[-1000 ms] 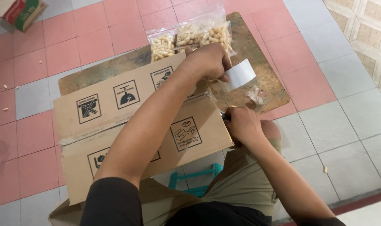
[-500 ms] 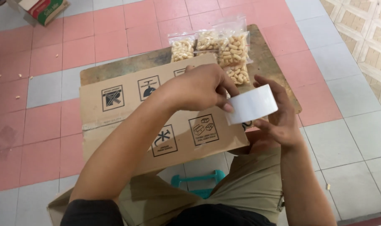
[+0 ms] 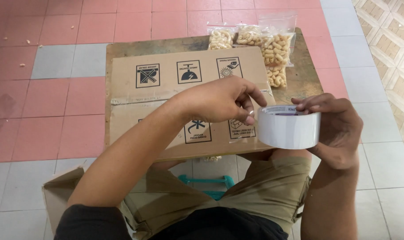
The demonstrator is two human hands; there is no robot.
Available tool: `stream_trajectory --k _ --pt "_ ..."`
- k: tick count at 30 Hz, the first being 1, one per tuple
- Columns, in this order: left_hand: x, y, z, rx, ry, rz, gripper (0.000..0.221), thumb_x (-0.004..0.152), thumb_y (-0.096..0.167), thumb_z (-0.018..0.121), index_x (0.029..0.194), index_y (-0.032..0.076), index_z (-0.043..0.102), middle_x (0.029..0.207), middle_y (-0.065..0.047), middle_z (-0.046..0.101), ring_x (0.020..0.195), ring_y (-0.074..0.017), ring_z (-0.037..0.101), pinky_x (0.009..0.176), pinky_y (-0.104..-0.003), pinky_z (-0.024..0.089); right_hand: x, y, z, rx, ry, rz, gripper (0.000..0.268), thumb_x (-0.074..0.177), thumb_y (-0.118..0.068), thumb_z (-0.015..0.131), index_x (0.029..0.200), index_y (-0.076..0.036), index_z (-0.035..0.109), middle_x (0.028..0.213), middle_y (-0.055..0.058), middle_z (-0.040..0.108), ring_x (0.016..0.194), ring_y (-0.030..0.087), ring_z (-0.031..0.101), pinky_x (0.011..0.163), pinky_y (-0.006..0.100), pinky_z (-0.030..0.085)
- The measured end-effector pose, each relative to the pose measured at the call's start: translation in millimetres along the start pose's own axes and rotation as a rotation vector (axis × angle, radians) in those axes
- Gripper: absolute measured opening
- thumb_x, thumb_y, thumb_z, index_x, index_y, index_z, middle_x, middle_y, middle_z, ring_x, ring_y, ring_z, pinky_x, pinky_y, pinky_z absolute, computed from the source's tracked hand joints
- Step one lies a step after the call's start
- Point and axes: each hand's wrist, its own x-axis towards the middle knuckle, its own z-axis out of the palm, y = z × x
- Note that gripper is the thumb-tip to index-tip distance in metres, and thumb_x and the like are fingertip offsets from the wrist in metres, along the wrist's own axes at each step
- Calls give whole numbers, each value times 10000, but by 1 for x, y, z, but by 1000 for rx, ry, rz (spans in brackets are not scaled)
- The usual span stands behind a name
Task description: Packing snack bags into a cardboard box and sealing it with adhesive tape.
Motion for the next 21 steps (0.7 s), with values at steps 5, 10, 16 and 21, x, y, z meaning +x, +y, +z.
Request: stream_trajectory --k 5,10,16,21 --pt "1 -11 4 -91 -14 31 534 864 107 766 1363 109 577 1002 -11 628 911 -122 637 831 -262 540 -1 -4 2 -48 5 -32 475 848 -175 733 1241 -52 497 1193 178 581 1204 280 621 1260 537 559" --pt "2 -17 10 -113 -30 161 396 1001 188 579 1391 116 575 990 -21 595 921 -137 573 820 -293 494 -4 -12 0 -69 13 -40 473 846 -142 741 1241 -53 497 1201 170 582 1213 274 621 1259 520 556" --pt "0 -6 33 -372 56 82 273 1041 160 528 1307 121 568 1027 -73 650 1053 -170 691 844 -318 611 -11 -13 -11 -83 54 -44 483 843 -193 730 1237 -59 485 1192 176 584 1198 276 621 1252 523 563" --pt "17 -20 60 -653 170 150 170 1040 82 567 1209 99 569 992 -47 597 978 -190 685 793 -328 591 -22 -10 -17 -57 89 -27 500 848 -208 745 1251 -71 482 1217 158 582 1205 262 627 1261 533 567"
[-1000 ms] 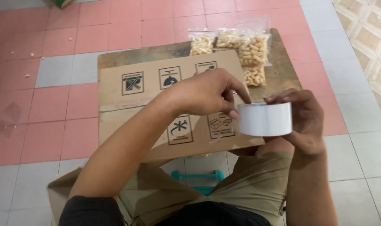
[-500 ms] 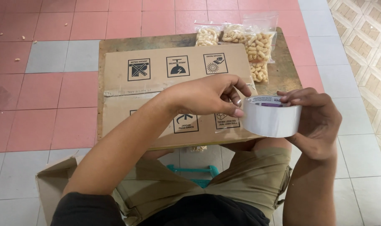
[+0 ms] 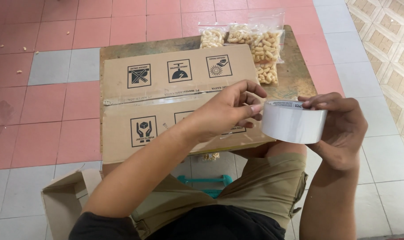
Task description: Packing snack bags into a cardboard box and sealing it with adhesive tape.
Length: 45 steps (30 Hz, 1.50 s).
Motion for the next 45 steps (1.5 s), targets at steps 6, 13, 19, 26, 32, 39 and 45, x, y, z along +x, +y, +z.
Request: stream_trajectory --k 6,13,19,26,32,39,45 --pt "24 -27 20 -158 117 26 176 996 31 631 1152 99 585 948 -36 584 877 -190 652 776 -320 571 -14 -2 -6 -18 96 24 501 846 -199 757 1246 -83 479 1220 148 573 1204 259 617 1228 500 567" --pt "31 -27 56 -329 111 -28 322 945 112 666 1247 43 579 1169 -134 609 931 -220 647 829 -346 600 -30 -12 -23 -53 198 28 556 827 -246 755 1275 -87 467 1230 168 575 1230 262 610 1228 482 565" --pt "62 -45 84 -380 147 -30 128 976 151 698 1066 67 664 979 -53 656 841 -136 617 646 -262 514 -44 -19 -36 -107 280 34 543 840 -202 749 1290 -89 465 1248 154 562 1232 249 600 1246 507 558" --pt "103 -36 103 -104 218 -60 93 1004 158 666 1022 73 697 1011 -50 679 922 -169 609 786 -324 562 -65 -9 -54 -176 390 101 624 776 -83 838 1287 -78 478 1297 142 578 1297 300 626 1160 449 549" --pt "168 -36 95 403 247 1 158 958 253 694 994 106 738 871 -40 715 815 -178 690 648 -339 601 -69 21 -58 -359 460 78 712 697 -61 959 1214 13 474 1166 146 561 1141 254 623 1034 421 518" --pt "254 -45 113 914 132 134 195 855 315 695 850 158 810 853 -81 791 965 -300 784 843 -418 614 -75 42 -60 -617 643 173 642 779 -58 994 1177 89 512 1022 174 506 951 313 636 944 475 506" --pt "346 -81 120 1088 97 75 134 789 280 743 749 173 812 859 -126 791 974 -341 784 832 -440 624 -81 56 -75 -692 736 385 638 797 -115 989 1212 80 544 947 173 559 882 290 636 874 454 510"
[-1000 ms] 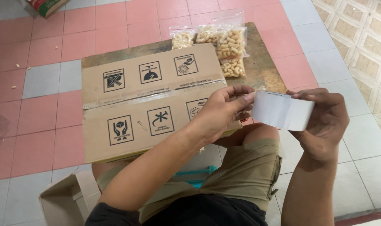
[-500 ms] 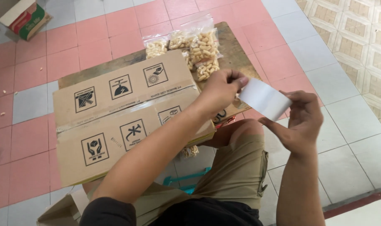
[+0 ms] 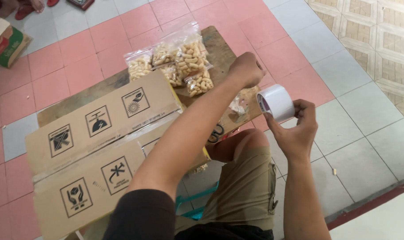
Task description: Packing snack bags into a cardboard box and sealing it with adhesive tape.
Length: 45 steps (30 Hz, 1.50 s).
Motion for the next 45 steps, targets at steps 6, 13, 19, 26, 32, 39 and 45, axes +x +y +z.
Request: stream_trajectory --k 6,13,19,26,32,39,45 --pt "21 4 12 66 -183 -252 406 828 93 655 1222 1 689 1231 -179 715 1257 -388 663 1029 -556 539 8 26 16 -135 -32 126 622 739 -200 1008 1161 35 616 882 207 640 818 345 681 767 476 543" --pt "18 -2 17 98 -236 -301 367 870 95 663 1226 15 708 1262 -169 714 1283 -394 644 1038 -572 532 1 49 18 -57 -54 210 582 794 -153 968 1186 84 608 963 267 646 917 340 657 849 492 545" --pt "14 -15 26 -78 -176 -291 178 897 133 677 1010 130 814 1165 -160 767 1254 -413 665 1048 -604 506 0 77 25 131 -52 188 638 834 -179 955 1251 63 537 1079 202 602 1082 269 614 954 447 498" --pt "31 -35 50 189 -189 -252 163 948 326 675 1039 288 805 1279 -66 733 1380 -342 553 1102 -581 413 7 79 34 185 -69 169 615 877 -146 914 1283 77 510 1152 246 591 1166 282 577 990 486 466" --pt "39 -52 64 229 -148 -197 157 936 348 646 1036 303 758 1207 -41 732 1320 -324 562 1065 -569 382 6 85 36 193 -86 193 646 870 -194 921 1294 63 506 1150 243 596 1155 283 587 961 489 466" --pt "34 -53 56 163 -113 -134 151 976 343 616 1049 281 733 1165 -49 745 1288 -314 581 1082 -586 357 7 79 39 164 -71 211 662 867 -217 931 1298 66 516 1167 274 618 1175 343 622 959 519 479" --pt "38 -60 62 213 -86 -87 129 955 348 626 1021 296 724 1162 -33 744 1266 -309 607 1047 -602 422 8 75 43 149 -64 175 658 874 -196 918 1313 84 516 1199 294 602 1214 400 616 984 554 474"
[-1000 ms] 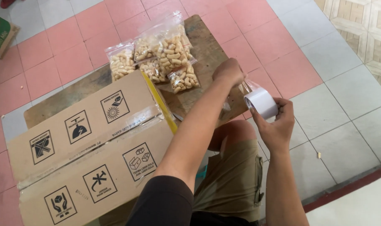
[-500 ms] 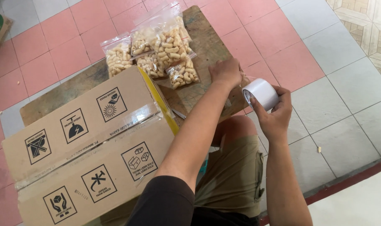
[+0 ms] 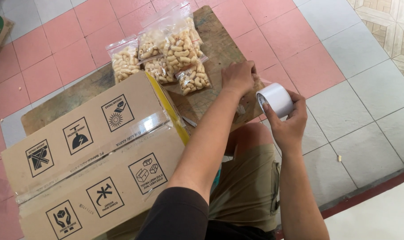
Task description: Packing snack bags into a cardboard box and sealing it with adhesive tape.
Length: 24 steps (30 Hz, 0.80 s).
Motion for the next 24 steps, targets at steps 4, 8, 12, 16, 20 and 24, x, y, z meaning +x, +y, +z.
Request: stream_trajectory --k 4,8,12,16,20,24 --pt "4 -5 5 -8 28 16 135 958 359 620 1017 281 714 1156 -37 730 1255 -307 605 1039 -590 441 1 -4 4 -2 -9 -17 646 893 -178 902 1328 91 508 1206 301 588 1223 421 604 998 568 468" --pt "1 -4 5 11 55 40 108 953 342 634 1015 268 681 1148 -32 695 1236 -304 608 1015 -581 458 0 -1 4 4 -13 -36 649 892 -166 899 1339 97 507 1201 308 570 1223 434 597 1007 579 460" --pt "2 -6 6 -4 40 27 124 949 351 663 1021 250 649 1180 -38 632 1259 -305 581 1031 -575 434 -1 -1 3 8 -16 -44 646 906 -174 884 1354 89 500 1199 294 564 1224 439 596 1005 590 457" --pt "3 -6 5 -13 36 37 130 955 344 671 1024 237 648 1188 -43 611 1262 -323 576 1028 -564 440 -2 0 4 36 -12 -34 654 901 -163 889 1364 81 496 1207 293 564 1226 432 594 1009 585 460" --pt "7 -10 7 -8 7 31 77 969 332 655 1014 270 647 1186 -26 580 1275 -306 567 1037 -542 422 -3 -2 4 14 -15 -38 650 913 -183 875 1360 95 493 1196 300 555 1216 440 593 994 597 456" --pt "5 -18 2 -81 -17 101 23 941 292 690 961 280 691 1154 -54 599 1257 -355 583 1017 -550 430 -7 7 3 -4 -11 -6 597 948 -215 852 1347 67 509 1183 287 557 1202 404 601 973 586 456"
